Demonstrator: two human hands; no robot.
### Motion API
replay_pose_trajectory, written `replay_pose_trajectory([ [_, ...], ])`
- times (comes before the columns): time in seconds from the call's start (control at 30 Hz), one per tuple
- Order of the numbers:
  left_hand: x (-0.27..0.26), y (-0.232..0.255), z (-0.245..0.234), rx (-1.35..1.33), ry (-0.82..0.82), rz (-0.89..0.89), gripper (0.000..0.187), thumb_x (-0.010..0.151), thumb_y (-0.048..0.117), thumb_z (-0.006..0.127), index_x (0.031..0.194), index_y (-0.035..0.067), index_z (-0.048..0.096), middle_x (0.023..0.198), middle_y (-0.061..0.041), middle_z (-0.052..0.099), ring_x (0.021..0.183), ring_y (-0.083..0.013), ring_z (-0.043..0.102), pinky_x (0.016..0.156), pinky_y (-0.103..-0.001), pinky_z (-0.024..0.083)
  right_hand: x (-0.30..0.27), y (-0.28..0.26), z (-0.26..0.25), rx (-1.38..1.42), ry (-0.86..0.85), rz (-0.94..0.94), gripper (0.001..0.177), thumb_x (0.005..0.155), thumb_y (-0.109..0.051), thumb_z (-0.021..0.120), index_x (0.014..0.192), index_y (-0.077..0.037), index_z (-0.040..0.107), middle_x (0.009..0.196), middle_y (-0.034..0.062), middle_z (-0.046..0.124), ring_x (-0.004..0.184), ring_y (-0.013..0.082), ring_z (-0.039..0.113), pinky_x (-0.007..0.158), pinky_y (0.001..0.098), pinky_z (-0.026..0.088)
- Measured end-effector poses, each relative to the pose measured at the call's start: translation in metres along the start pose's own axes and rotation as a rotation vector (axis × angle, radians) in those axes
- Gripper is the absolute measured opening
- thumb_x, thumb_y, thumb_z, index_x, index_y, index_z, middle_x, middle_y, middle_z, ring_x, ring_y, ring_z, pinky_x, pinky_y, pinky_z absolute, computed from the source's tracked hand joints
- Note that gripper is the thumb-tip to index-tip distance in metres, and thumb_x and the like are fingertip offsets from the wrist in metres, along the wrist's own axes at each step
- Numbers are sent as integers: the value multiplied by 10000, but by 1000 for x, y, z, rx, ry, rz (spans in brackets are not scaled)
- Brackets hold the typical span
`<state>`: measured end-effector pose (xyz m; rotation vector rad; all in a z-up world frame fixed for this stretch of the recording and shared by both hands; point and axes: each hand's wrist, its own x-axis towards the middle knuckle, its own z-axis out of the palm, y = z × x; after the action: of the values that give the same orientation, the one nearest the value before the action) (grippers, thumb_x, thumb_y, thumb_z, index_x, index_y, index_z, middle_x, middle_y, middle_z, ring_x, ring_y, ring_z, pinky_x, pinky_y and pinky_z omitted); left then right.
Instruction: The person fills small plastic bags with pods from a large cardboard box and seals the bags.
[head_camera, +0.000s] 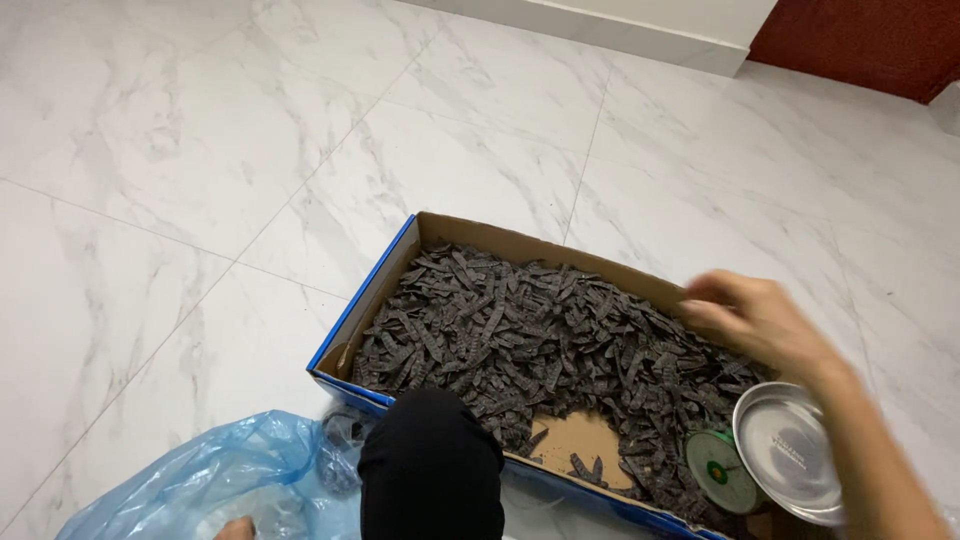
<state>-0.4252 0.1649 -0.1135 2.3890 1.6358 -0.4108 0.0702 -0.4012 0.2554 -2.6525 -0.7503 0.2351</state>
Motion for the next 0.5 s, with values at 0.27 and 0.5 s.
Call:
replay_pose_trajectory([
  [0.27,0,51,-48,-177,527,394,206,827,37,615,977,111,735,1050,-131,700,1047,-375,663,867,-519,559,27,-73,139,491,-216,-87,324,907,-306,666,1160,-110,713,1079,58,762,960,161,745,859,330,625],
  [0.5,-110,241,-269,-849,318,1033,202,847,17,757,1044,50,785,873,-93,663,820,-208,621,769,-322,520,28,-97,182,801,-183,-213,312,874,-280,746,1114,-82,726,1012,105,756,870,202,703,789,355,628],
])
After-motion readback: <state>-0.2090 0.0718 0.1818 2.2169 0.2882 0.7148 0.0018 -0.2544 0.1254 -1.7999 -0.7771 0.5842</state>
